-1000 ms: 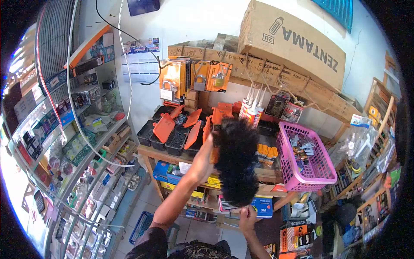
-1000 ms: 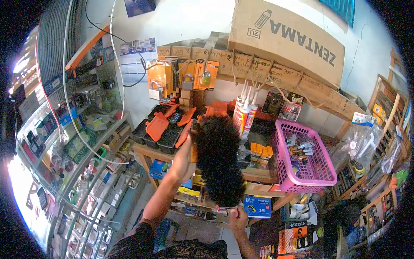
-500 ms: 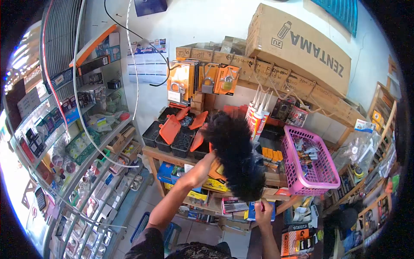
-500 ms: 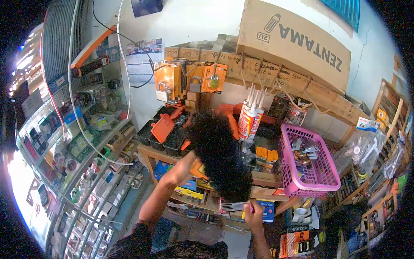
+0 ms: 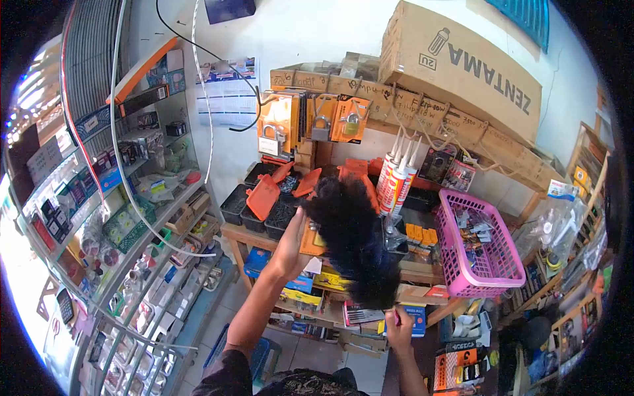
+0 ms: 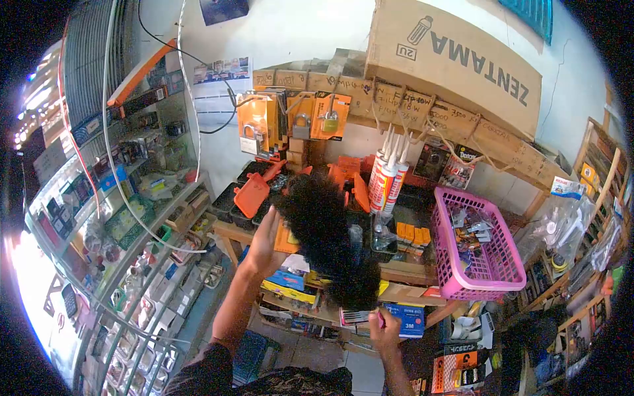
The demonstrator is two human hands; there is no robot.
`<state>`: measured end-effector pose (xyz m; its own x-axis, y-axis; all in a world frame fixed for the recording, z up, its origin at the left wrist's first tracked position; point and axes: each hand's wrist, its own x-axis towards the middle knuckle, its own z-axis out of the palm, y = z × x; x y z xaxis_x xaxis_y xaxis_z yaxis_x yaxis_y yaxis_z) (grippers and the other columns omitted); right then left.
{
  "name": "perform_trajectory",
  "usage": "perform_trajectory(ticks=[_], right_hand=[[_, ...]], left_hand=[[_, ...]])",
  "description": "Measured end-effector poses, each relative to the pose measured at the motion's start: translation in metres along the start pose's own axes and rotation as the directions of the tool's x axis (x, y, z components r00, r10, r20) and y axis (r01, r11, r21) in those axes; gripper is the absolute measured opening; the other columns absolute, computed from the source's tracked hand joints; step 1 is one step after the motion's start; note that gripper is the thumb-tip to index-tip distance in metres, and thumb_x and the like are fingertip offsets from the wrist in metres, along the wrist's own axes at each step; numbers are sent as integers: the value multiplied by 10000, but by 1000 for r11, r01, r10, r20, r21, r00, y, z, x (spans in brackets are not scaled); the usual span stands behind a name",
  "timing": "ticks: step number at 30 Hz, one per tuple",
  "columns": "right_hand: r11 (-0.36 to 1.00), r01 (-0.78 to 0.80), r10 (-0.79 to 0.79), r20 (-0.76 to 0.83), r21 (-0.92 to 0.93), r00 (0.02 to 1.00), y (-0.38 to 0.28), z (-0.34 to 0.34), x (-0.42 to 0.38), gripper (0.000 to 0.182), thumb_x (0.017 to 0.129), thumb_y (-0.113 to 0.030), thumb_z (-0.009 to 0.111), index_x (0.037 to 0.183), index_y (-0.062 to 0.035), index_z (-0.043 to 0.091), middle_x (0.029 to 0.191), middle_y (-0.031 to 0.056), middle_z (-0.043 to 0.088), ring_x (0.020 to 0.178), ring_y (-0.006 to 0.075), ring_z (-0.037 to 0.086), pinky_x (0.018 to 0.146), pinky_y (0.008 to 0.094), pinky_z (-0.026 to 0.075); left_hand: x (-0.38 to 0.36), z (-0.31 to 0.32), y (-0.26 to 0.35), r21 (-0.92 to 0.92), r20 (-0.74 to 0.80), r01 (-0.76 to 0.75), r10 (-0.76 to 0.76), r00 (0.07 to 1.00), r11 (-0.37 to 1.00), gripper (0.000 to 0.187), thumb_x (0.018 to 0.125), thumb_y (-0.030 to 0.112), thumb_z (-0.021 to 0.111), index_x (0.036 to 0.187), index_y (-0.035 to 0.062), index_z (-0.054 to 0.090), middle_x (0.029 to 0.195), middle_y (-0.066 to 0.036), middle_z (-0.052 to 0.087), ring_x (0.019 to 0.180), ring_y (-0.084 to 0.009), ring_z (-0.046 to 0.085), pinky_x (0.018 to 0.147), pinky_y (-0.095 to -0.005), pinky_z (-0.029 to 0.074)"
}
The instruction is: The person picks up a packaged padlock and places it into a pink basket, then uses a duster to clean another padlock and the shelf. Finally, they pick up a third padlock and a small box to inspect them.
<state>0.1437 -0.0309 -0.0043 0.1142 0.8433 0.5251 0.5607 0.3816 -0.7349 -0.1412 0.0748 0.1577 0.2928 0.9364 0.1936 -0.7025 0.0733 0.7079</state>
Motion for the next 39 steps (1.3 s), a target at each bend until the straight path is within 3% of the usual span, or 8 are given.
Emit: perform_trajectory(ticks=[4, 11, 15, 18, 20, 25, 31, 39], right_hand=[[998, -26, 25, 13, 54, 1000, -10, 29, -22, 240, 896, -209, 576, 769, -5, 568, 581, 25, 481, 545, 93, 437, 488, 295, 342], [963, -173, 173, 21, 208, 985, -28, 54, -18, 300, 925, -265, 569, 791, 3, 558, 621, 74, 509, 594, 121, 466, 538, 312, 394], [996, -49, 36, 175, 69, 984, -39, 56, -46, 310, 921, -277, 576, 789, 4, 561, 622, 63, 514, 596, 135, 486, 550, 325, 408], [972, -138, 118, 112, 192, 987, -29, 65, -62, 288, 929, -261, 563, 808, 0, 584, 631, 43, 511, 587, 120, 480, 532, 312, 390], [946, -222, 210, 78, 236, 975, -37, 60, -56, 300, 928, -280, 576, 813, -3, 587, 627, 51, 522, 612, 126, 494, 559, 310, 411], [805, -401, 345, 204, 438, 916, -28, 61, -44, 249, 948, -246, 561, 930, -13, 647, 627, -4, 494, 591, 69, 447, 540, 250, 373], [855, -323, 272, 179, 406, 945, -16, 48, -60, 292, 963, -283, 559, 941, -6, 646, 605, -28, 477, 540, 53, 422, 486, 249, 332], [750, -356, 325, 159, 557, 932, -37, 40, -68, 323, 984, -276, 500, 912, 13, 624, 587, -13, 475, 501, 50, 413, 464, 221, 301]], left_hand=[[15, -18, -22, -37, 45, -84, 85, 995, 996, 544, 1030, 416, 286, 1457, 81, 315, 1446, -51, 414, 1307, -203, 408, 1093, -359, 304], [1, 11, -51, 14, -96, 67, -65, 993, 998, 583, 1015, 447, 299, 1471, 84, 289, 1457, -69, 401, 1299, -223, 427, 1094, -368, 324], [16, -14, -36, -347, 287, -35, 142, 947, 937, 526, 976, 389, 386, 1387, 62, 403, 1278, -141, 548, 1124, -303, 570, 976, -452, 465], [23, -50, -57, 76, 148, -277, 264, 953, 958, 510, 973, 390, 403, 1372, 73, 418, 1262, -139, 555, 1116, -290, 573, 958, -440, 481], [-5, -24, -48, -234, 4, -147, 152, 988, 961, 489, 973, 392, 445, 1353, 85, 437, 1231, -119, 568, 1114, -265, 570, 972, -413, 464], [-2, -21, -59, -149, -71, -57, 47, 996, 987, 458, 992, 393, 426, 1341, 100, 470, 1336, -84, 516, 1195, -269, 507, 1040, -414, 381], [1, -38, -67, -114, -80, -25, 15, 997, 993, 446, 942, 331, 579, 1295, 76, 485, 1243, -31, 573, 1106, -172, 571, 942, -348, 472], [11, -47, -83, -229, -129, 117, -149, 980, 966, 424, 970, 418, 489, 1243, 98, 534, 1099, -72, 646, 982, -216, 636, 850, -368, 525]])
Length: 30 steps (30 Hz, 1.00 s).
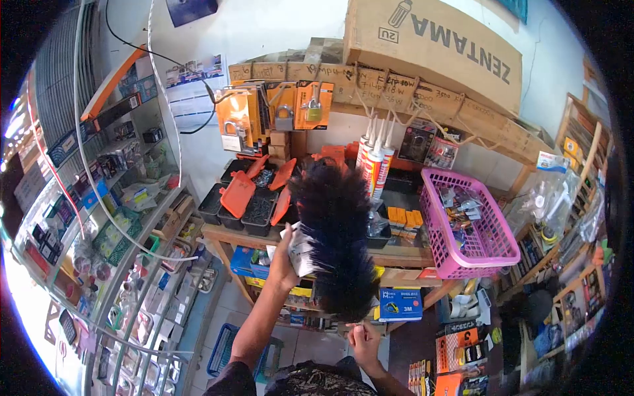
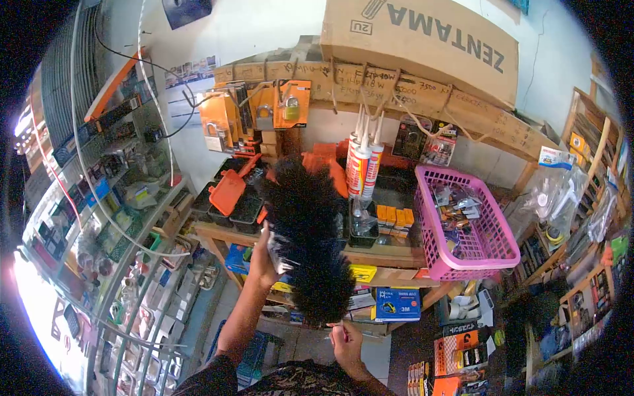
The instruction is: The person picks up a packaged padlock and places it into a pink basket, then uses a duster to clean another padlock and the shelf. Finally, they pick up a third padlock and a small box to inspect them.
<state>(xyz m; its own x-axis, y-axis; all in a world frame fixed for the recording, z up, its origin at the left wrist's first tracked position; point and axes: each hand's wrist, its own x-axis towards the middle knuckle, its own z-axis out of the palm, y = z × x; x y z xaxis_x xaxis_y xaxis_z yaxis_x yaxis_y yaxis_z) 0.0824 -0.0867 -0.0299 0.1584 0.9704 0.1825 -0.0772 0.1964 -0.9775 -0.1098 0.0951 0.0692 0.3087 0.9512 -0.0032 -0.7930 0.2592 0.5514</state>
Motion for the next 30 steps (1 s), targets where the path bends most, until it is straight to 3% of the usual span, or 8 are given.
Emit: perform_trajectory(ticks=[10, 12, 17, 22, 25, 26, 28, 30], right_hand=[[893, 86, -109, -28, -441, 994, -7, -16, 13, 302, 920, -268, 586, 804, 11, 591, 616, 10, 470, 606, 78, 428, 528, 277, 365], [889, 51, -107, -98, -455, 989, -7, -19, 12, 303, 912, -259, 591, 778, 12, 574, 617, 15, 459, 619, 78, 420, 532, 283, 365], [882, 128, -147, -8, -453, 989, -7, -26, 12, 325, 908, -274, 605, 743, -1, 545, 587, 6, 415, 580, 82, 397, 505, 296, 350], [854, 129, -178, -50, -504, 983, 3, -36, 12, 288, 905, -252, 610, 773, 2, 582, 583, 17, 444, 562, 89, 407, 508, 292, 360], [835, 147, -140, 54, -530, 989, -3, -34, 10, 239, 906, -204, 597, 790, 5, 596, 581, 26, 458, 557, 96, 415, 510, 291, 365], [855, 132, -177, -44, -502, 983, -9, -31, 16, 229, 903, -192, 595, 788, 6, 595, 581, 30, 458, 557, 99, 418, 511, 292, 366], [874, 118, -205, -139, -472, 969, -7, -31, 17, 220, 901, -181, 593, 787, 7, 594, 581, 33, 458, 557, 101, 421, 512, 293, 368], [852, 155, -186, -14, -499, 982, 8, -34, 13, 230, 903, -187, 594, 778, 7, 583, 582, 35, 450, 564, 95, 418, 517, 292, 370]], left_hand=[[22, 36, 24, -285, 542, -160, 297, 786, 945, 606, 985, 498, 229, 1388, 79, 399, 1361, -164, 478, 1190, -362, 522, 1003, -545, 412], [16, 74, 28, -301, 218, -295, 367, 904, 907, 606, 987, 528, 236, 1388, 105, 399, 1347, -162, 483, 1223, -368, 493, 1038, -509, 392], [48, 25, 21, -230, 680, -120, 248, 690, 966, 610, 988, 537, 255, 1388, 93, 376, 1335, -175, 485, 1243, -355, 485, 1033, -501, 408], [25, 58, 23, -158, 170, -362, 386, 907, 919, 676, 967, 590, 247, 1401, 83, 355, 1367, -208, 453, 1225, -353, 499, 1012, -459, 439], [48, 21, 19, -184, 734, -112, 212, 646, 977, 621, 993, 539, 204, 1405, 101, 356, 1384, -174, 452, 1249, -334, 476, 1078, -457, 357], [42, 33, 20, -183, 734, -115, 213, 645, 976, 621, 993, 539, 204, 1405, 101, 356, 1384, -174, 452, 1249, -334, 476, 1078, -457, 357], [21, 66, 21, -166, 176, -363, 390, 904, 917, 686, 954, 613, 258, 1410, 110, 353, 1353, -213, 462, 1183, -380, 522, 1020, -506, 410], [34, 44, 21, -138, 126, -352, 369, 921, 926, 768, 914, 679, 279, 1410, 98, 357, 1332, -223, 474, 1145, -407, 540, 983, -549, 427]])
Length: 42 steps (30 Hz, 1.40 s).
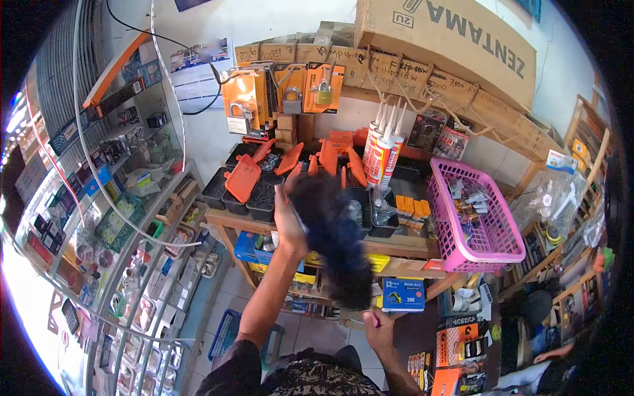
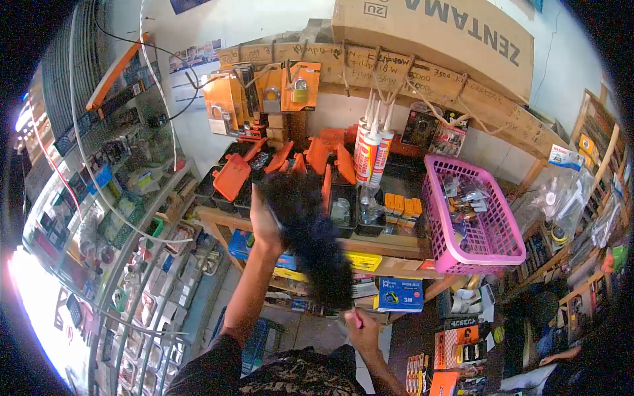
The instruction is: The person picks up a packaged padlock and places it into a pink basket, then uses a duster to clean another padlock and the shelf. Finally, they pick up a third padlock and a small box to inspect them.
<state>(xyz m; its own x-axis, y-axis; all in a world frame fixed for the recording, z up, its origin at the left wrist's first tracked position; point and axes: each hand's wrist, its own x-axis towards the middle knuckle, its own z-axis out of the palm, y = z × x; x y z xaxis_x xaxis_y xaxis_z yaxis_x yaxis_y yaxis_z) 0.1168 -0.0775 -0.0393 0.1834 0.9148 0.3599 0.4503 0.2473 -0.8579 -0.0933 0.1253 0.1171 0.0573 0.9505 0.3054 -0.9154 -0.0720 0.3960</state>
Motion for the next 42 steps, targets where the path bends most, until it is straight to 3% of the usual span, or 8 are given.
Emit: perform_trajectory(ticks=[2, 6, 10, 12, 17, 20, 38, 42], right_hand=[[999, -7, 7, -8, -31, 1000, 3, -4, -1, 230, 903, -188, 594, 778, 5, 580, 583, 28, 448, 569, 91, 415, 517, 290, 369], [999, -38, 38, -7, 28, 999, 4, -4, 1, 239, 907, -198, 589, 774, -1, 569, 602, 11, 450, 595, 83, 412, 523, 284, 364], [997, 75, -76, 65, 12, 995, 3, 2, -2, 253, 912, -210, 586, 775, 3, 574, 620, 10, 458, 610, 83, 418, 530, 282, 363], [995, -81, 84, -48, 55, 995, -1, 1, 6, 259, 917, -216, 581, 789, 10, 586, 634, 21, 478, 623, 84, 427, 543, 279, 370], [999, 46, -47, 64, 14, 997, -8, 3, 7, 254, 920, -210, 576, 792, 9, 586, 629, 8, 483, 610, 84, 409, 541, 268, 355], [996, -72, 72, 2, 52, 997, -12, 0, 16, 275, 905, -252, 623, 887, 23, 626, 660, 51, 538, 631, 106, 486, 576, 295, 428], [982, -127, 111, 122, 138, 986, 12, 28, -35, 324, 938, -276, 586, 785, 7, 543, 619, 37, 454, 620, 89, 414, 544, 313, 380], [985, -118, 107, 90, 122, 990, 5, 29, -4, 348, 954, -298, 555, 783, 5, 539, 613, 17, 452, 610, 90, 438, 540, 306, 377]], left_hand=[[2, -10, 11, -125, 492, 238, -148, 858, 963, 792, 914, 685, 253, 1409, 76, 353, 1334, -205, 480, 1175, -402, 521, 999, -558, 408], [-9, 24, 17, -73, -20, 65, -67, 998, 995, 886, 858, 760, 266, 1379, 57, 398, 1250, -191, 558, 1115, -394, 561, 976, -499, 439], [-6, -2, 19, -66, 629, 277, -175, 757, 959, 721, 962, 609, 184, 1424, 79, 344, 1371, -181, 470, 1207, -371, 506, 1055, -493, 376], [-16, 18, 15, -14, -20, 62, -63, 998, 998, 722, 944, 602, 300, 1390, 42, 395, 1340, -201, 494, 1115, -410, 559, 988, -541, 426], [-12, -7, 7, -27, 524, 154, -118, 844, 988, 645, 993, 522, 229, 1421, 57, 363, 1397, -174, 453, 1218, -342, 504, 1036, -481, 402], [-25, 26, 12, -56, 106, 142, -136, 985, 988, 604, 990, 524, 259, 1402, 103, 394, 1361, -142, 491, 1205, -319, 517, 1030, -472, 409], [-17, -1, 36, 59, 205, 31, -43, 978, 998, 772, 894, 691, 328, 1272, 40, 502, 1154, -214, 602, 972, -359, 632, 835, -473, 532], [-52, -49, -27, 249, -284, 349, -276, 918, 904, 839, 910, 695, 277, 1479, 78, 285, 1474, -108, 376, 1351, -276, 351, 1120, -462, 252]])
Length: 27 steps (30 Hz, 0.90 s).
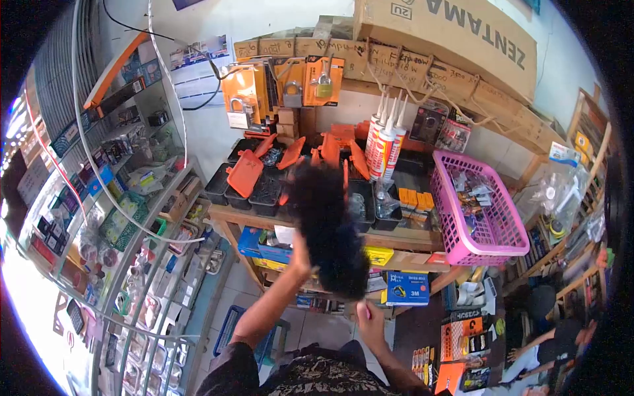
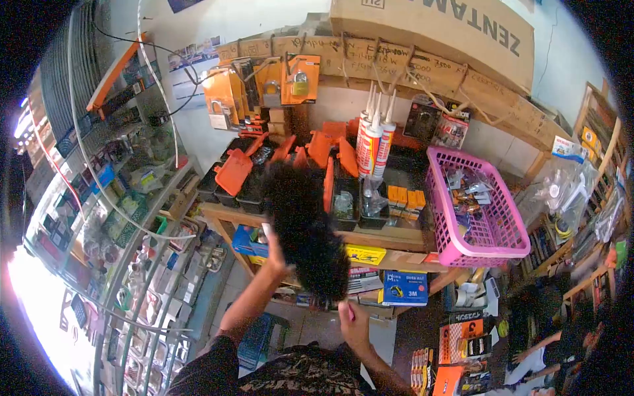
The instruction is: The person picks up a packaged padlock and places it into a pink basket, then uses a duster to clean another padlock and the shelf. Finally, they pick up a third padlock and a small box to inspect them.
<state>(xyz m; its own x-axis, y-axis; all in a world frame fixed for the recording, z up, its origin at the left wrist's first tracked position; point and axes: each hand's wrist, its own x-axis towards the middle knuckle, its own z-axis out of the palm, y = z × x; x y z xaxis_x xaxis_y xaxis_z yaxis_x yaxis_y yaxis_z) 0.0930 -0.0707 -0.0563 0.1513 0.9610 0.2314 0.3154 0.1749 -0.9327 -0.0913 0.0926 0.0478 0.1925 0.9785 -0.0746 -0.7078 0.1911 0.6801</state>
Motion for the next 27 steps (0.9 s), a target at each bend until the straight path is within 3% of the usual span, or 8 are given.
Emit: perform_trajectory(ticks=[4, 6, 11, 15, 17, 19, 24, 27], right_hand=[[974, -158, 153, 39, 165, 987, -11, -6, 26, 394, 967, -330, 522, 764, 7, 530, 634, -4, 452, 621, 94, 438, 547, 288, 365], [968, -167, 158, 66, 189, 985, -6, -7, 23, 404, 969, -337, 517, 757, 7, 527, 635, -9, 454, 618, 94, 432, 546, 284, 360], [995, -76, 75, 31, 56, 997, 45, 1, -38, 358, 953, -332, 546, 792, -13, 566, 606, -11, 485, 554, 86, 427, 515, 261, 352], [982, 2, -9, 34, 188, 999, 197, -4, -111, 300, 959, -305, 532, 946, -16, 614, 658, 12, 556, 567, 122, 469, 538, 290, 396], [935, -44, 122, -200, 352, 972, 194, -6, -123, 350, 929, -400, 552, 863, -57, 543, 634, 15, 523, 529, 102, 444, 488, 255, 364], [825, 32, 263, -435, 564, 861, 196, -17, -126, 401, 922, -469, 539, 930, -70, 499, 672, 13, 511, 497, 99, 414, 442, 233, 340], [912, 204, 182, -796, 356, 577, 141, -93, -60, 515, 960, -482, 460, 1226, -41, 474, 686, 16, 418, 519, 132, 412, 452, 251, 377], [964, 39, 253, -950, 264, 183, 140, -136, -17, 442, 960, -515, 458, 1104, -97, 463, 685, 25, 439, 496, 96, 431, 371, 239, 319]], left_hand=[[-4, 19, -25, 128, 49, -112, 107, 993, 985, 751, 945, 637, 286, 1497, 129, 253, 1517, -68, 311, 1386, -244, 295, 1140, -443, 215], [-23, 56, 11, -185, 118, -31, 53, 992, 982, 650, 957, 586, 341, 1385, 107, 446, 1321, -85, 538, 1163, -288, 535, 1041, -444, 384], [-15, 43, 66, -196, 245, -196, 242, 939, 961, 745, 948, 629, 274, 1303, 7, 481, 1099, -170, 622, 965, -327, 626, 883, -476, 497], [-20, 39, 89, -125, 138, -363, 379, 915, 923, 777, 950, 631, 182, 1286, -15, 451, 1026, -184, 621, 822, -348, 653, 756, -476, 554], [-23, 32, 88, -111, 187, -363, 378, 906, 925, 775, 946, 635, 203, 1309, -12, 425, 1048, -179, 615, 840, -339, 652, 755, -471, 559], [-24, 26, 83, -133, 209, -316, 338, 918, 940, 761, 949, 632, 212, 1315, -2, 420, 1055, -176, 615, 842, -338, 653, 753, -473, 562], [-21, 22, 72, -139, 134, -321, 339, 931, 937, 738, 961, 610, 194, 1311, 4, 429, 1046, -174, 619, 849, -339, 655, 750, -480, 565], [-23, 27, 68, -115, 97, -286, 297, 950, 951, 721, 970, 588, 177, 1294, 10, 459, 1029, -176, 629, 850, -332, 659, 753, -470, 564]])
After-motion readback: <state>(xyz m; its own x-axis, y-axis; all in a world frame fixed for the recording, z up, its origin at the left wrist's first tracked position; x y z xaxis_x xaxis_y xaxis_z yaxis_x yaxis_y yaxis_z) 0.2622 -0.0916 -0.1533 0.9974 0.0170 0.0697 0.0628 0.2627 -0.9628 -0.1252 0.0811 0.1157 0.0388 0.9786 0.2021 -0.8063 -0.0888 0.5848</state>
